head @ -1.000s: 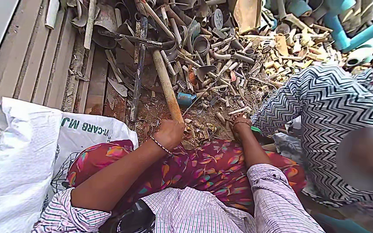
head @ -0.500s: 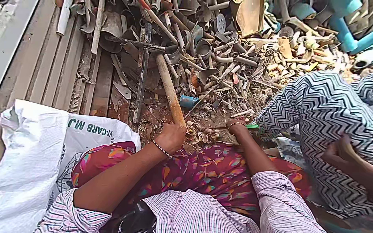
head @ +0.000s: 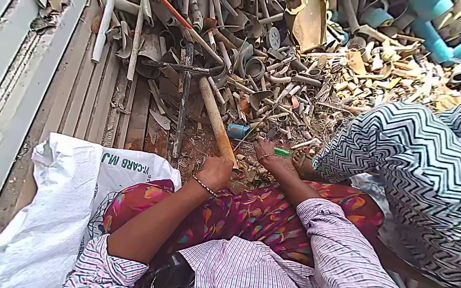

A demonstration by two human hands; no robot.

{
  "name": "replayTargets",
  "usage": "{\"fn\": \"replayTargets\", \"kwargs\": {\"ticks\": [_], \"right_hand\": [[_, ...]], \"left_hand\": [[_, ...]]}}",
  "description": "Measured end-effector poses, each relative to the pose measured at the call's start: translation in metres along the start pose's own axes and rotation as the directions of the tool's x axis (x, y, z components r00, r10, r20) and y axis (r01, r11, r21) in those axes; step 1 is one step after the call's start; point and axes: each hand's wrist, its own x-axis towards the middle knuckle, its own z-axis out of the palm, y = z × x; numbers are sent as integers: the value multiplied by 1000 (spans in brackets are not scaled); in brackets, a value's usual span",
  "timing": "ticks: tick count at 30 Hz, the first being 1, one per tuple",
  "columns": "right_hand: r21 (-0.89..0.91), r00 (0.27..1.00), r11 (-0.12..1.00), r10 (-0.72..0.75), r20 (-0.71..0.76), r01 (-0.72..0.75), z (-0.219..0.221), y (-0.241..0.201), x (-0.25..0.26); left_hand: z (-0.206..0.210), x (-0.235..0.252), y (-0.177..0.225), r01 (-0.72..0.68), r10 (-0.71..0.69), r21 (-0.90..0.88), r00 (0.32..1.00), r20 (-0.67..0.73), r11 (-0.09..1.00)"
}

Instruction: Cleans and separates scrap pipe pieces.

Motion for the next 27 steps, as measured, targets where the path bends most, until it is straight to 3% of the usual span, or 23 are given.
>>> {"fn": "replayTargets", "kwargs": {"ticks": [3, 6, 10, 14, 19, 22, 25, 27], "right_hand": [[-43, 996, 997, 64, 61, -62, 2, -7, 3], [-108, 972, 982, 173, 159, -157, -22, -16, -16], [15, 962, 970, 239, 131, -243, -47, -3, -31], [122, 946, 942, 298, 128, -314, -36, 13, -9], [284, 980, 941, 152, 129, -183, 8, 33, 46], [407, 984, 899, 116, 136, -162, 21, 25, 64], [631, 998, 773, 48, 51, -69, 48, 19, 73], [789, 1000, 614, -13, -20, 24, 63, 19, 70]], "left_hand": [[-2, -2, 6, -19, 19, 4, 1000, -2, 1000], [-2, -6, 6, -44, 44, -1, 999, -4, 999], [1, -11, -2, -71, 70, -25, 997, -15, 997], [-3, -12, 0, -50, 49, -19, 999, -16, 999], [-5, -10, -1, -31, 32, -19, 999, 33, 999], [-4, -9, -4, -1, 1, -6, 999, 49, 1000], [-5, -8, -6, 11, -9, -20, 998, 57, 1000], [-7, -7, -6, 12, -9, -31, 997, 72, 999]]}}
